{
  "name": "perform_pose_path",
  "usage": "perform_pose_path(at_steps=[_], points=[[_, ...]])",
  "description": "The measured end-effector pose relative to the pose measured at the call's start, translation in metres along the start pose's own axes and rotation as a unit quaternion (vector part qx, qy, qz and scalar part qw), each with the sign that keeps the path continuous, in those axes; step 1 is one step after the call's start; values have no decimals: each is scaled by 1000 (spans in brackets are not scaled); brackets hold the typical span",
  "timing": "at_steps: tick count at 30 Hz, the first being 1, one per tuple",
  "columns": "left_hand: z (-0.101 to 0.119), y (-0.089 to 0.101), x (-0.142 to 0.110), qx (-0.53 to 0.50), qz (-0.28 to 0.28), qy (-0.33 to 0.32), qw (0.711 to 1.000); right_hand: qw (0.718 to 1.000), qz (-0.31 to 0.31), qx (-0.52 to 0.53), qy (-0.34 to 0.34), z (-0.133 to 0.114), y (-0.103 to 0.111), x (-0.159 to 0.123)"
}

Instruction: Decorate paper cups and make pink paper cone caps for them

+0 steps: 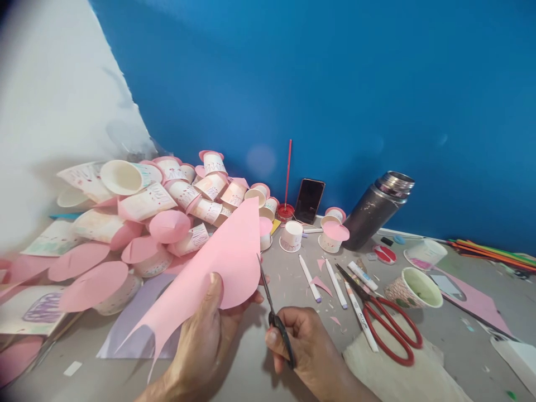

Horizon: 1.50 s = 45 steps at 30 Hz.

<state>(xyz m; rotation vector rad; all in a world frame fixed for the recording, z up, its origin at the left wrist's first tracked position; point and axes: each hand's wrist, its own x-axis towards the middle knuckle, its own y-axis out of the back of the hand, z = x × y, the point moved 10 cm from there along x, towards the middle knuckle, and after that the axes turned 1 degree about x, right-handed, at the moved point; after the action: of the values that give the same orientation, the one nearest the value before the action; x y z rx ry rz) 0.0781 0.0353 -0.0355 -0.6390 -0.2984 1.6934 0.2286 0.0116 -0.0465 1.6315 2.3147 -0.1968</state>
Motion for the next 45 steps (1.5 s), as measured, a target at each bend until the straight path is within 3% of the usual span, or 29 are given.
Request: perform_pose_path(at_steps=[12,33,39,45], points=[[15,-18,0,-41,-36,27,998,1000,-11,-11,4,-3,1,1],[19,-20,2,-49,-64,46,996,999,-27,-19,10,-5,1,0],[19,-25,0,-34,-99,66,992,999,-27,-27,6,-3,2,-1],[19,-14,2,-14,-79,63,995,999,-31,-20,-2,2,2,-1]])
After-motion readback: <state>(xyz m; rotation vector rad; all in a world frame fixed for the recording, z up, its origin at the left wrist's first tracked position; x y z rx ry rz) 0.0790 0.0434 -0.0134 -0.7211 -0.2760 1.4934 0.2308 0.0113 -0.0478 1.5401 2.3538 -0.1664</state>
